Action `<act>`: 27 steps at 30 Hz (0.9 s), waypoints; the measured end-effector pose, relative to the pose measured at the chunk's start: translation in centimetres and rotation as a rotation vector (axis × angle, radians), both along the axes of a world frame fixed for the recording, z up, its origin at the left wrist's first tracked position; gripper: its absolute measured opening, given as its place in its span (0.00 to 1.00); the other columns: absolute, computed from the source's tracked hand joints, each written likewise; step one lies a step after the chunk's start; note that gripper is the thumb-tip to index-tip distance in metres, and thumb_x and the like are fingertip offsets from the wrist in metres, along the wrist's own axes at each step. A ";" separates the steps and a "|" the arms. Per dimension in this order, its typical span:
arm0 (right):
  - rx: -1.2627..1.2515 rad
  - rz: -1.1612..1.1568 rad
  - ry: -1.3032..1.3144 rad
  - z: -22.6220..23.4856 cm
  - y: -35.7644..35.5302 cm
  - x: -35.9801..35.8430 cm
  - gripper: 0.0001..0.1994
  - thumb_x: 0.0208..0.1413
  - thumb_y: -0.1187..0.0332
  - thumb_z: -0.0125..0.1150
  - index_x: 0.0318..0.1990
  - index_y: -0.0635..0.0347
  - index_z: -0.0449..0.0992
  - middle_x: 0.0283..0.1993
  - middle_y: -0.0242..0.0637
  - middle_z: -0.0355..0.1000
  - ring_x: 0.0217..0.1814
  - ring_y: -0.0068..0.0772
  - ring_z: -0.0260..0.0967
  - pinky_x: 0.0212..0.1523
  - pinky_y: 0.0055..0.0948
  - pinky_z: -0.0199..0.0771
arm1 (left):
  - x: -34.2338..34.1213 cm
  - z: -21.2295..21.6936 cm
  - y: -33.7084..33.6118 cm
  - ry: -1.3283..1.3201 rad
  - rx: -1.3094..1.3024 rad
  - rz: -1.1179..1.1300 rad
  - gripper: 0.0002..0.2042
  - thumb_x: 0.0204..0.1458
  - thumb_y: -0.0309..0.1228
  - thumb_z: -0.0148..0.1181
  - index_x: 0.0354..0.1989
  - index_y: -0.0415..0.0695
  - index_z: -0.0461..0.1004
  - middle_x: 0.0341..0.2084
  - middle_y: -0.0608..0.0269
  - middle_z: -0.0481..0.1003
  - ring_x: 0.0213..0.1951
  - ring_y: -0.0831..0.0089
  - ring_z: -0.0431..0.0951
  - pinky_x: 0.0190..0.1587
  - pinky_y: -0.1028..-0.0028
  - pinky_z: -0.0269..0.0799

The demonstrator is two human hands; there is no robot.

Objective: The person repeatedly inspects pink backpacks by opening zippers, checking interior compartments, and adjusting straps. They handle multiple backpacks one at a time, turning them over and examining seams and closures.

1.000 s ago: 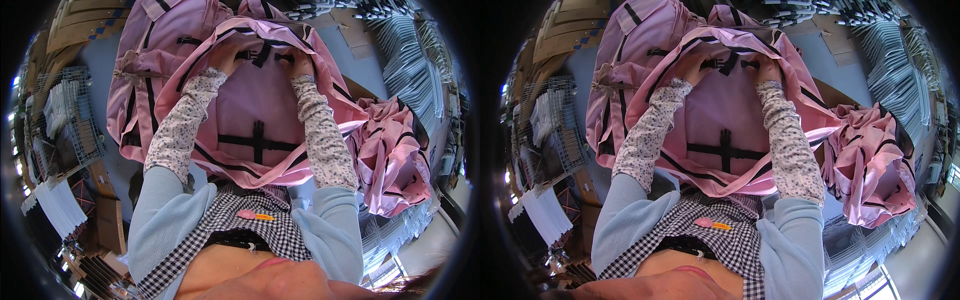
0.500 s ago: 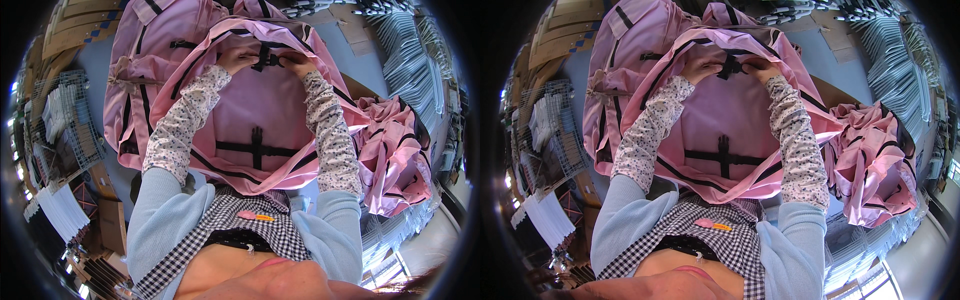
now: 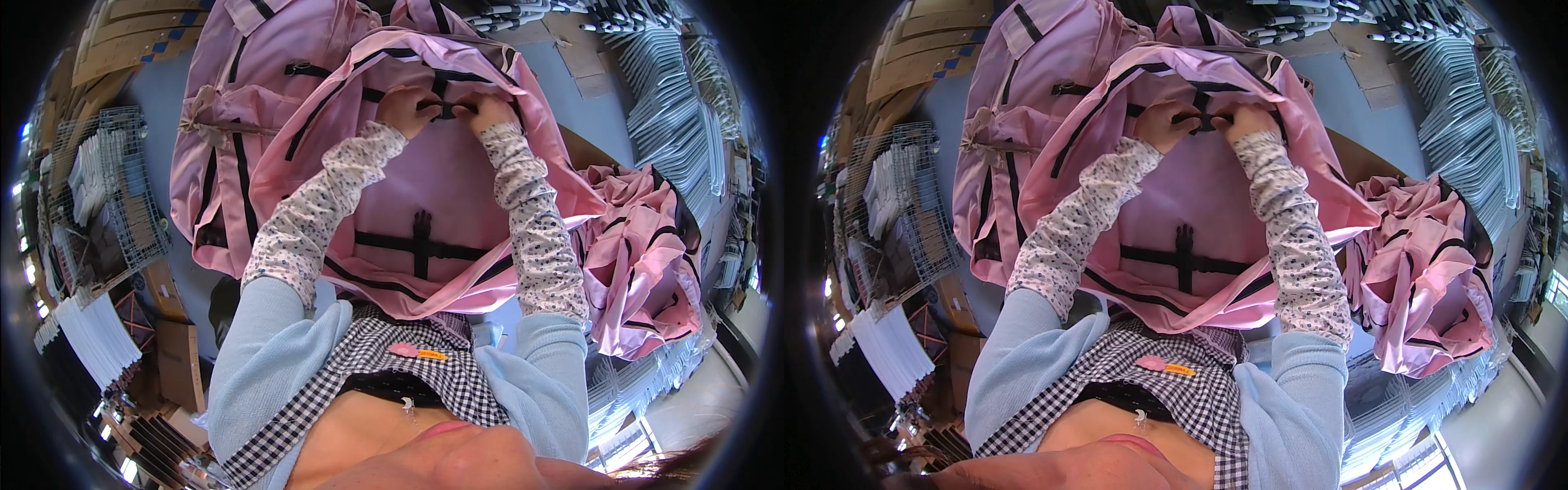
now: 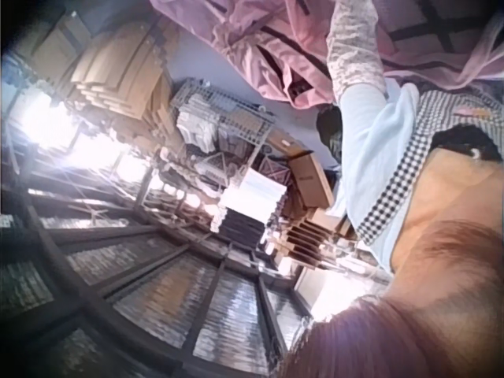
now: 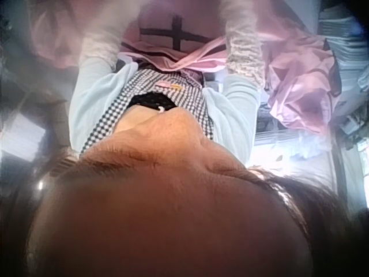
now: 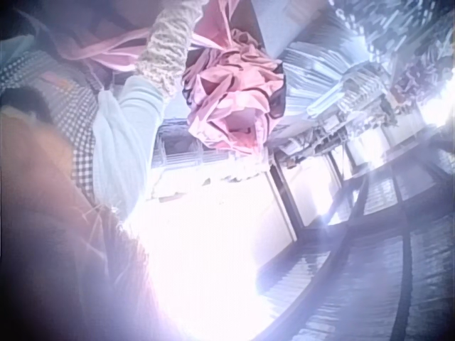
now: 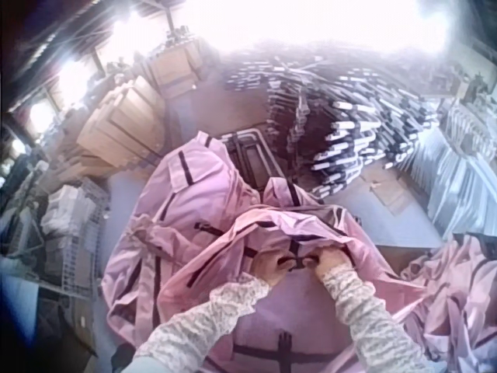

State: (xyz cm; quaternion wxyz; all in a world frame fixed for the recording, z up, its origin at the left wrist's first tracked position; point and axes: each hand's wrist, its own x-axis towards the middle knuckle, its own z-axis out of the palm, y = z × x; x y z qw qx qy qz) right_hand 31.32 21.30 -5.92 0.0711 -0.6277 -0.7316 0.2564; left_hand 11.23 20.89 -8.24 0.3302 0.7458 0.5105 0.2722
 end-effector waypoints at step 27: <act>-0.314 -0.867 1.403 -4.5 12.2 -3.2 0.14 0.59 0.68 0.54 0.46 0.71 0.71 0.41 0.50 0.74 0.42 0.44 0.74 0.48 0.34 0.77 | 1.7 2.5 -25.3 -0.270 -0.616 -0.102 0.13 0.58 0.39 0.54 0.37 0.40 0.76 0.26 0.64 0.76 0.29 0.73 0.76 0.32 0.71 0.72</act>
